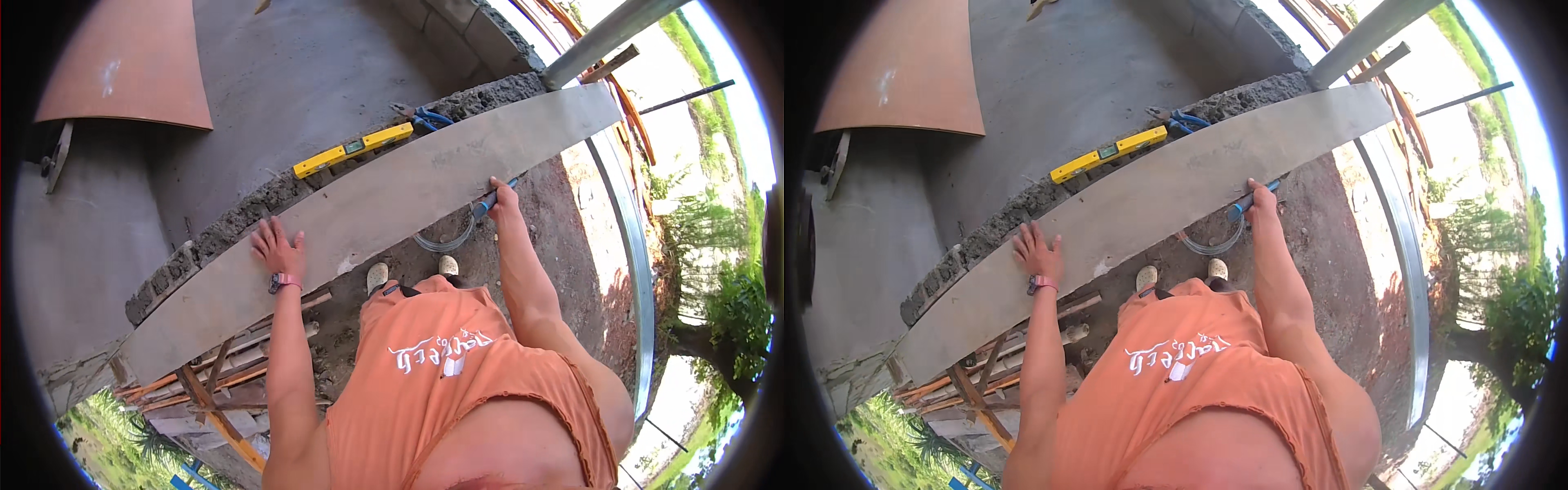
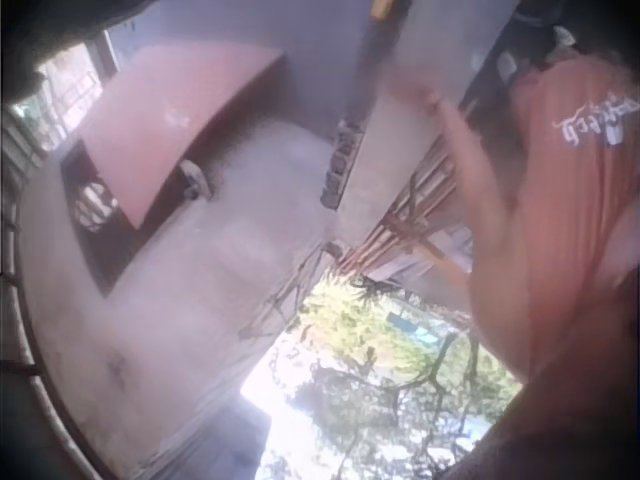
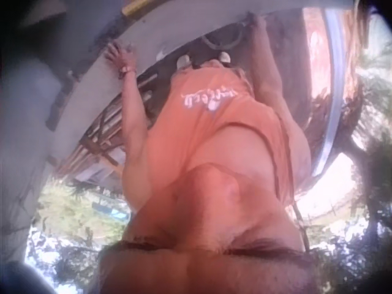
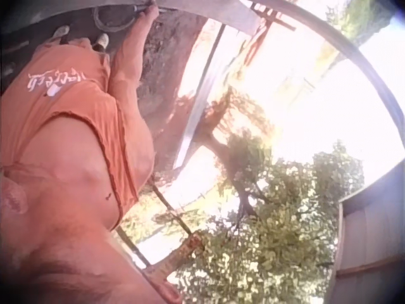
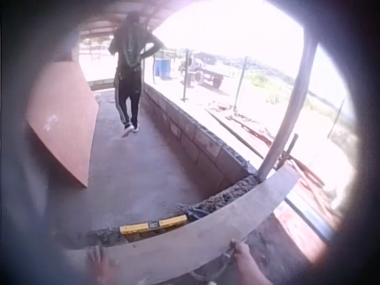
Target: Installing wooden supports and leveling a structure at a construction site.
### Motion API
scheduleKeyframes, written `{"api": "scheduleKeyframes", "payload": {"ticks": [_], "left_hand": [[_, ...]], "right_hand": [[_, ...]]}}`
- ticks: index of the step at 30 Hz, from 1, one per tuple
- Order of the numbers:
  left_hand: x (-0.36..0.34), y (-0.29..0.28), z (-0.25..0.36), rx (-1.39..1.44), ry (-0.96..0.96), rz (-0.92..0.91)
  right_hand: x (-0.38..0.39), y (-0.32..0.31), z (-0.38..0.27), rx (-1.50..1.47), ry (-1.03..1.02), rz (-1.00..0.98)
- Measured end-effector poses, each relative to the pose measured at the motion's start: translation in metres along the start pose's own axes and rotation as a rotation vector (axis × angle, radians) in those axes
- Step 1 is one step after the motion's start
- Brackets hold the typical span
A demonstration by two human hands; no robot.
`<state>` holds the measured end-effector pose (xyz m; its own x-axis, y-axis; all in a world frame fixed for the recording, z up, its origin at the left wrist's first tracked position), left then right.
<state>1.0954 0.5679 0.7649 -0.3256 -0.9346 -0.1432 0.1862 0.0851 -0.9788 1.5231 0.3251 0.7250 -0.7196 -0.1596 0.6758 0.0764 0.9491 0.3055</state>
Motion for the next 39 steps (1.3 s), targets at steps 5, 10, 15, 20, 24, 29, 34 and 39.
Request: {"api": "scheduleKeyframes", "payload": {"ticks": [5,10,15,20,24,29,34,39], "left_hand": [[0.005,0.011,0.010,-0.131,-0.009,-0.171],[0.005,0.006,0.007,-0.173,0.004,-0.203],[0.002,0.008,0.003,-0.177,0.017,-0.171],[0.002,0.002,0.010,-0.221,0.026,-0.168],[0.003,0.004,0.004,-0.227,0.051,-0.163],[0.001,0.003,0.003,-0.206,0.041,-0.178],[-0.001,0.004,0.000,-0.226,0.043,-0.182],[-0.010,-0.007,0.014,-0.162,0.070,-0.235]], "right_hand": [[0.029,0.005,-0.017,-0.001,0.020,-0.017],[0.003,-0.005,-0.002,0.035,-0.075,0.042],[0.039,-0.011,-0.019,0.016,-0.028,-0.052],[0.049,-0.038,-0.015,0.069,-0.010,0.020],[0.055,-0.046,-0.008,0.104,-0.004,0.071],[0.053,-0.051,-0.006,0.236,-0.004,0.077],[0.063,-0.038,-0.010,0.138,-0.028,0.062],[0.084,-0.015,-0.034,-0.098,-0.098,-0.013]]}}
Point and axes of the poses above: each hand's wrist, its own x-axis away from the middle knuckle, its own y-axis out of the palm, z = x × y, the point moved 1 cm from there along -x, towards the middle knuckle, and after that the axes turned 3 degrees about -y, right-handed, at the moved point
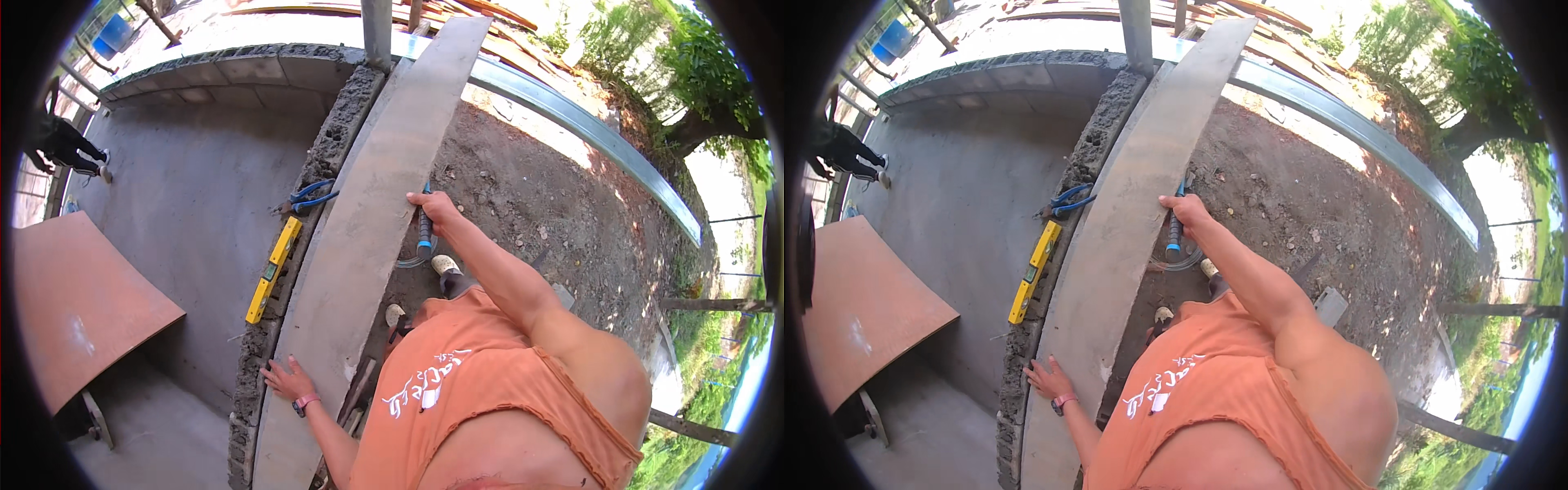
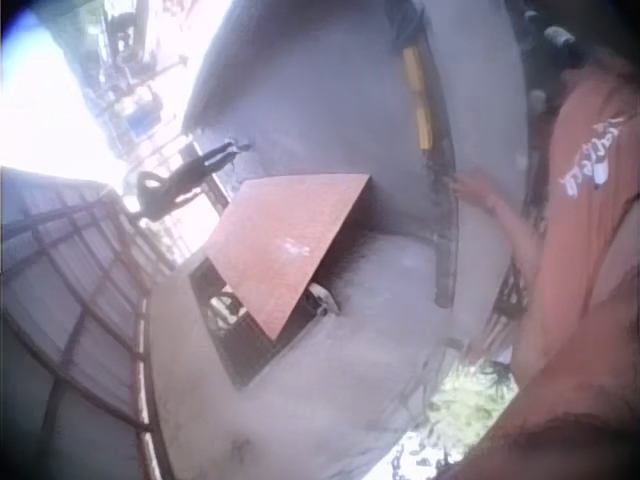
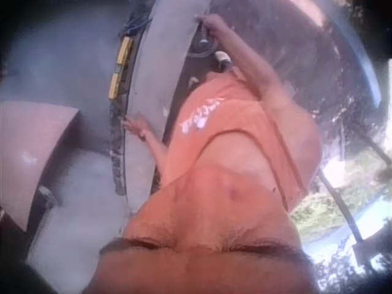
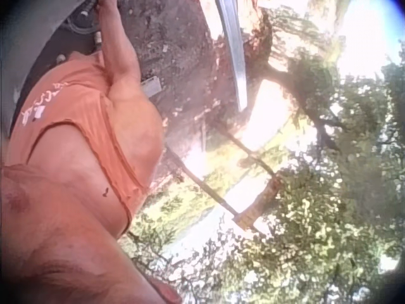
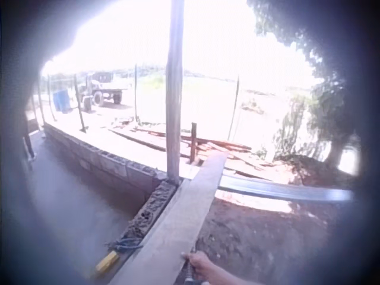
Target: Installing wooden supports and leveling a structure at a construction site.
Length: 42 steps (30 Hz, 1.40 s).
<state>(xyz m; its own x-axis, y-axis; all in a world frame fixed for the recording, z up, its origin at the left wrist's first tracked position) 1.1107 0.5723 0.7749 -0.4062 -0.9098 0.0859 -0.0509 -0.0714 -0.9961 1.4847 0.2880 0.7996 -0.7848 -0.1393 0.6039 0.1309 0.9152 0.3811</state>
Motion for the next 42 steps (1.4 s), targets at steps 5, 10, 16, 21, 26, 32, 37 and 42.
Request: {"api": "scheduleKeyframes", "payload": {"ticks": [5,10,16,21,26,32,37,42], "left_hand": [[0.022,-0.034,0.059,0.335,0.353,0.212],[0.061,-0.065,0.173,0.849,0.592,-0.118],[0.113,-0.088,0.232,1.144,0.073,-0.505],[0.135,-0.063,0.281,2.199,-0.827,-0.599],[0.101,-0.019,0.266,2.466,-0.701,-0.225],[0.101,-0.043,0.268,2.531,-0.687,-0.087],[0.093,-0.068,0.280,2.516,-0.647,-0.045],[0.080,-0.071,0.269,2.490,-0.642,-0.008]], "right_hand": [[0.017,0.036,-0.021,0.018,0.039,-0.109],[0.010,0.047,-0.019,0.116,0.006,-0.144],[-0.001,0.025,-0.007,0.353,0.025,-0.223],[0.006,0.010,-0.006,0.448,0.124,-0.362],[0.004,-0.025,-0.020,0.274,0.380,-0.555],[-0.032,-0.127,-0.118,0.496,0.429,-0.594],[-0.049,-0.210,-0.214,1.403,-0.138,-0.409],[-0.084,-0.263,-0.308,1.737,-0.431,0.005]]}}
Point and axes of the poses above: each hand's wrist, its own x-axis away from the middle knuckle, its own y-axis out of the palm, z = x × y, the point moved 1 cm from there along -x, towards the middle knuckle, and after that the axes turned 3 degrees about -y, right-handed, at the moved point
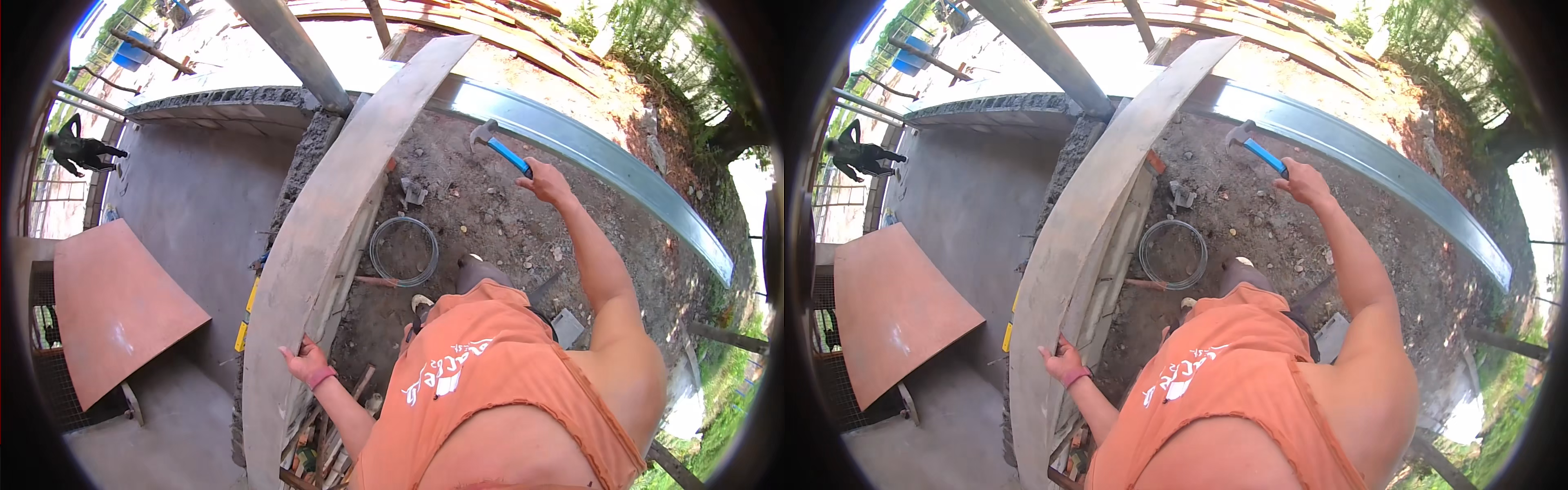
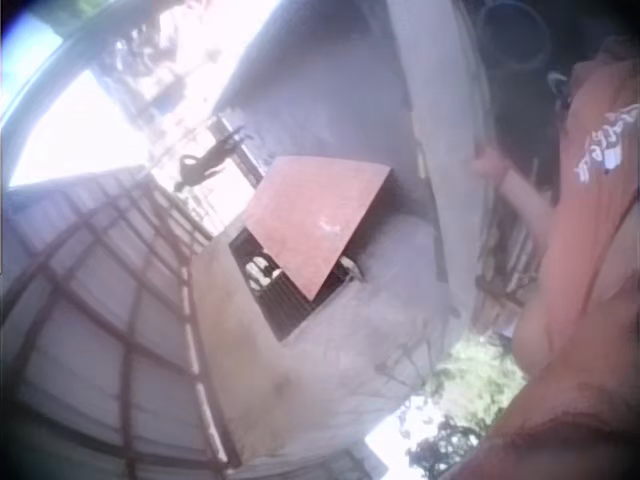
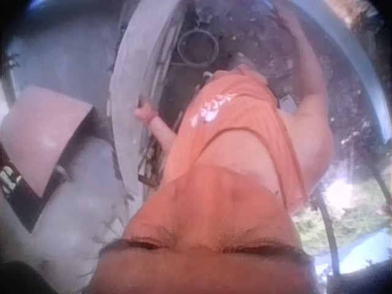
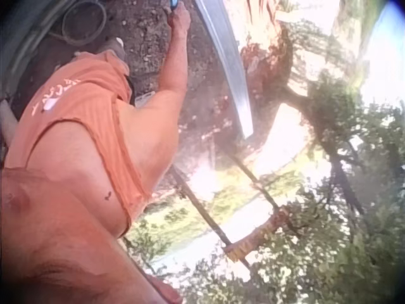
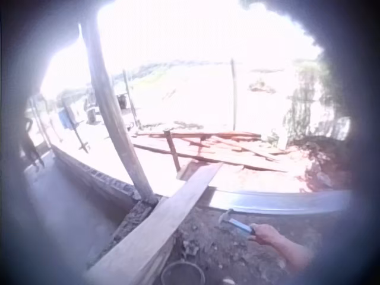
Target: Installing wooden supports and leveling a structure at a construction site.
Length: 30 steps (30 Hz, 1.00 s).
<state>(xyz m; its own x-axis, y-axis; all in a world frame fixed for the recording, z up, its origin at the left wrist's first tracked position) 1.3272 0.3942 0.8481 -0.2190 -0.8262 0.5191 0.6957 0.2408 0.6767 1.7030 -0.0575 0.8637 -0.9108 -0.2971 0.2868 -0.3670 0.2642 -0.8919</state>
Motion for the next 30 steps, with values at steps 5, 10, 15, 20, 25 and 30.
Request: {"api": "scheduleKeyframes", "payload": {"ticks": [5,10,15,20,25,30], "left_hand": [[0.002,-0.001,-0.002,0.021,0.044,0.012],[0.001,0.000,0.004,0.004,0.136,0.152],[0.009,0.014,0.010,-0.063,0.162,0.155],[0.008,0.027,0.006,-0.103,0.127,0.171],[0.008,0.033,0.012,-0.187,0.050,0.183],[0.014,0.032,0.017,-0.126,-0.006,0.178]], "right_hand": [[-0.071,-0.013,0.074,0.147,0.027,0.111],[-0.102,-0.004,0.113,0.110,0.026,0.150],[-0.111,0.002,0.107,0.155,0.029,0.230],[-0.101,0.020,0.008,0.227,0.013,0.740],[-0.137,0.191,-0.150,-0.784,-0.036,-0.198],[-0.143,0.275,-0.256,-1.659,0.316,-0.414]]}}
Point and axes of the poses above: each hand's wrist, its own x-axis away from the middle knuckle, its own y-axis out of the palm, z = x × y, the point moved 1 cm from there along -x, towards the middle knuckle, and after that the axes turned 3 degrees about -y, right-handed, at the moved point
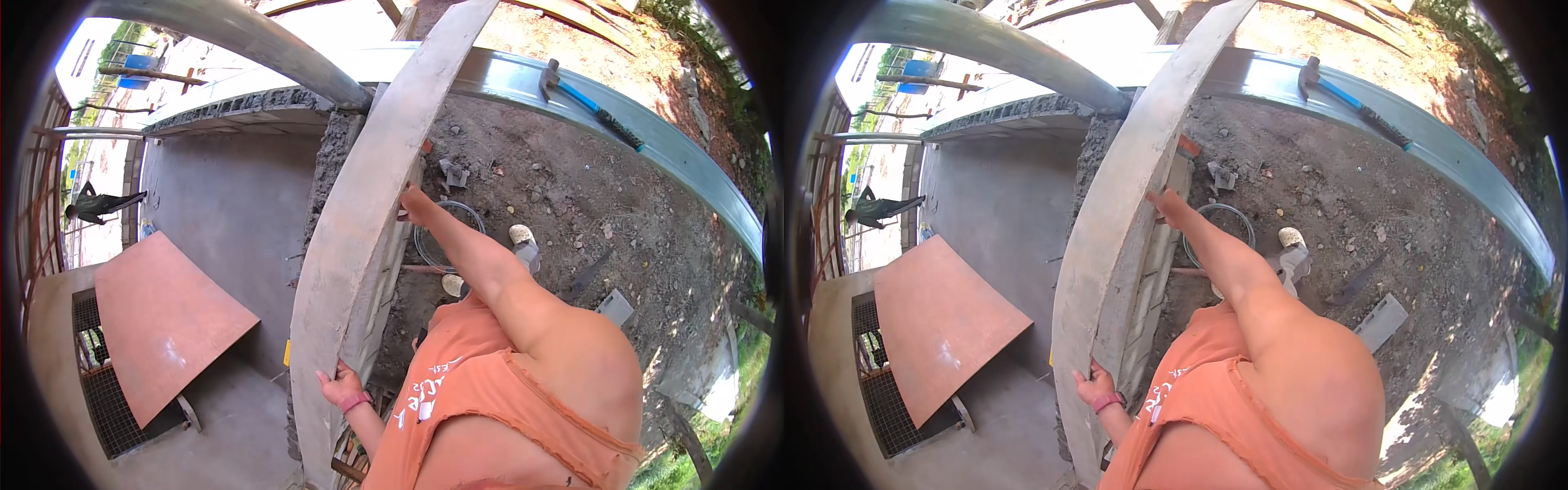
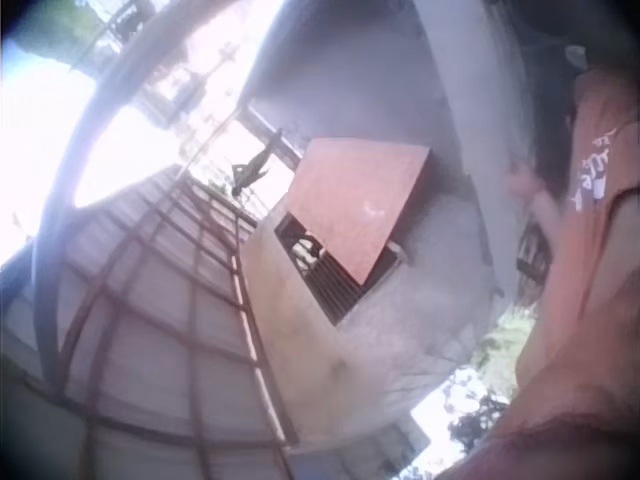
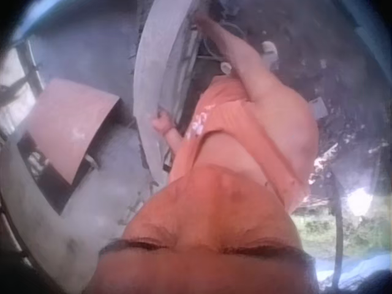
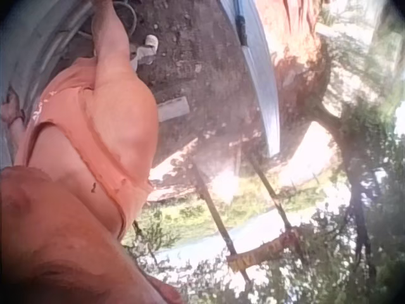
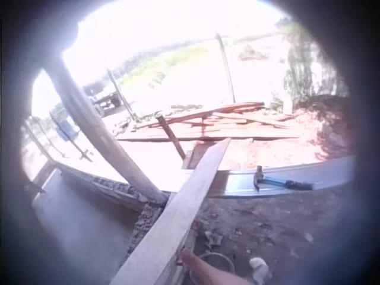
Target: Installing wooden supports and leveling a structure at a construction site.
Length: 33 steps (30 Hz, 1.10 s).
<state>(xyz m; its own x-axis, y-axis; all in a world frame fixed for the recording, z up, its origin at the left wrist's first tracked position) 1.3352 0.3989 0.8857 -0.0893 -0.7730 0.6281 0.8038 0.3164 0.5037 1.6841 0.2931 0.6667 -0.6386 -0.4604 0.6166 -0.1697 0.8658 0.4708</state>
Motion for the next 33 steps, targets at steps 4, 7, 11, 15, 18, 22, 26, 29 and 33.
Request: {"api": "scheduleKeyframes", "payload": {"ticks": [4,7,11,15,18,22,26,29,33], "left_hand": [[-0.009,-0.006,-0.005,-0.018,-0.017,0.007],[-0.014,-0.026,-0.002,0.050,-0.044,-0.033],[-0.020,-0.026,-0.021,0.060,-0.114,-0.064],[-0.029,-0.036,-0.038,0.120,-0.122,-0.039],[-0.031,-0.042,-0.051,0.103,-0.131,-0.090],[-0.039,-0.050,-0.067,0.109,-0.184,-0.037],[-0.047,-0.060,-0.079,0.134,-0.249,-0.058],[-0.048,-0.062,-0.084,0.126,-0.266,-0.077],[-0.057,-0.071,-0.088,0.115,-0.280,-0.085]], "right_hand": [[-0.043,0.004,0.035,-0.158,-0.235,-0.009],[-0.003,0.035,0.009,-0.249,-0.364,-0.092],[0.002,0.031,0.006,-0.511,-0.460,-0.267],[0.010,0.022,0.003,-0.461,-0.306,-0.377],[0.004,0.015,0.004,-0.626,-0.175,-0.399],[0.002,0.012,0.002,-0.673,-0.110,-0.514],[0.009,0.010,0.000,-0.618,-0.099,-0.495],[0.014,0.002,-0.004,-0.545,-0.096,-0.458],[0.028,0.001,-0.010,-0.317,-0.090,-0.306]]}}
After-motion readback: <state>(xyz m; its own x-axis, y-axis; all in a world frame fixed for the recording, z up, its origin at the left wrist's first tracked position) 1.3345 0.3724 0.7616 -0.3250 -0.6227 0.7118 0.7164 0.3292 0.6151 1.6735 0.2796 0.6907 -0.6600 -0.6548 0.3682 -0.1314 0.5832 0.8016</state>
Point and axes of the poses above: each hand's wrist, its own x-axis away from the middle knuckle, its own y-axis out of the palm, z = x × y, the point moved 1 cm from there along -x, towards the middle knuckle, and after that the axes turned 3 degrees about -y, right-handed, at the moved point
